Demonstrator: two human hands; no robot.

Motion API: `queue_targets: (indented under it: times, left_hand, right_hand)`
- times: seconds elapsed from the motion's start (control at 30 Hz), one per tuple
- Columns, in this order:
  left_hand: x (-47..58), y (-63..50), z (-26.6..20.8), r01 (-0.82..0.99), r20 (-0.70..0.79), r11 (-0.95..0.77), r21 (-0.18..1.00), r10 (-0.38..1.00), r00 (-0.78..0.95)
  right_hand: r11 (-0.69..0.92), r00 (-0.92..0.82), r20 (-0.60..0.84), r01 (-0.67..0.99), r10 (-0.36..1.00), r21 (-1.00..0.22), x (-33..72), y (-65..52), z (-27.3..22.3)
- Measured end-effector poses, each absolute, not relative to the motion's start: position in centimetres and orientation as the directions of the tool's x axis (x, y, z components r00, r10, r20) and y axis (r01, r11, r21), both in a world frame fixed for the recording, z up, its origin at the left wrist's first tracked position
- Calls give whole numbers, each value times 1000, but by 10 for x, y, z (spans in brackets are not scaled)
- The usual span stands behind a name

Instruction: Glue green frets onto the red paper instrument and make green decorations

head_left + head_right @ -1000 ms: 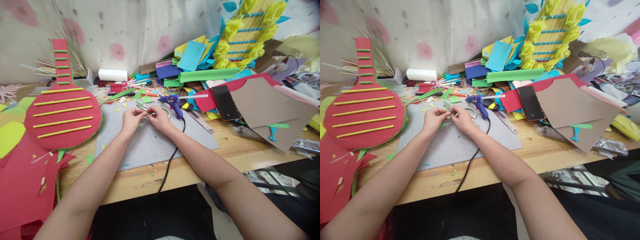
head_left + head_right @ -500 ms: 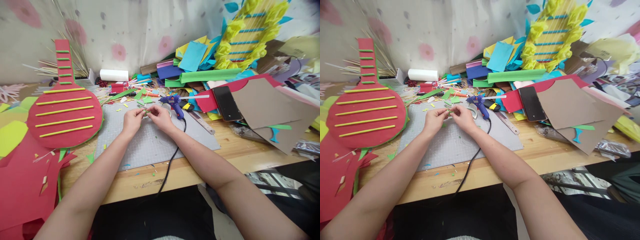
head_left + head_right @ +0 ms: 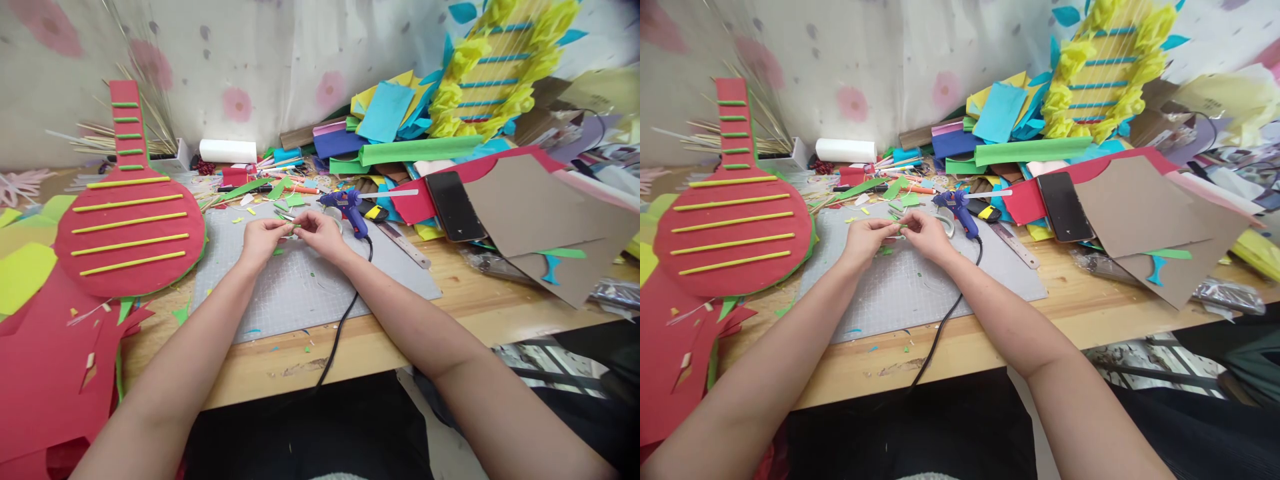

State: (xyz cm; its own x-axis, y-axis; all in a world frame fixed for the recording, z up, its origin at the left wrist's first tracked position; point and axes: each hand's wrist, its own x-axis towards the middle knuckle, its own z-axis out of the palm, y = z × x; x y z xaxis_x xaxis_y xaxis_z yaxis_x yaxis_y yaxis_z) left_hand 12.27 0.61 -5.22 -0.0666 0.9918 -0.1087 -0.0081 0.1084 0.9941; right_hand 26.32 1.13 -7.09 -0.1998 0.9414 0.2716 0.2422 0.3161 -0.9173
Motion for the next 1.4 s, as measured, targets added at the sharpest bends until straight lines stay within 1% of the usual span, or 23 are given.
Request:
queue_targets:
  times: [0.17,0.33,0.47,0.57,0.67,0.77,0.87,1.0,1.17,1.27,1.33,1.4]
  left_hand:
    - [123,4,-49,-30,-133,131,991,987,-93]
    - [124,4,-47,-175,-200,185,967,977,-74]
    - [127,2,-46,-259,-212,195,946,977,-39]
    - [128,1,-45,-240,-203,187,953,978,-45]
    - [125,1,-42,-185,-193,193,964,981,18]
    - [121,0,-38,-164,-222,230,959,973,64]
    - [118,-3,-37,-158,-242,245,957,969,39]
    - [113,-13,-41,-199,-225,225,954,974,22]
    - [111,-18,-51,-260,-205,185,948,977,-52]
    - [110,-13,-54,-316,-147,96,944,979,-142]
    - [107,-8,-54,-370,-132,56,927,974,-184]
    - [102,-5,-54,-417,-158,58,907,965,-211]
  right_hand:
    - [344,-166,312,221,935,-913,260,10,-73]
    - [294,-140,269,203,953,-934,256,5,-68]
    - [269,-128,248,188,960,-945,255,5,-68]
    - [258,-83,245,216,966,-942,255,8,-69]
    - [219,-60,211,218,976,-951,257,10,-70]
    - [177,-90,163,182,982,-967,257,11,-70]
    - [155,-149,132,155,980,-976,255,8,-69]
    - [155,-176,125,168,976,-973,249,5,-70]
    - [174,-222,126,211,967,-962,245,4,-69]
    - [254,-234,201,225,951,-941,248,3,-64]
    - [321,-198,268,322,943,-891,253,2,-61]
    - [346,-149,314,497,938,-796,259,1,-57]
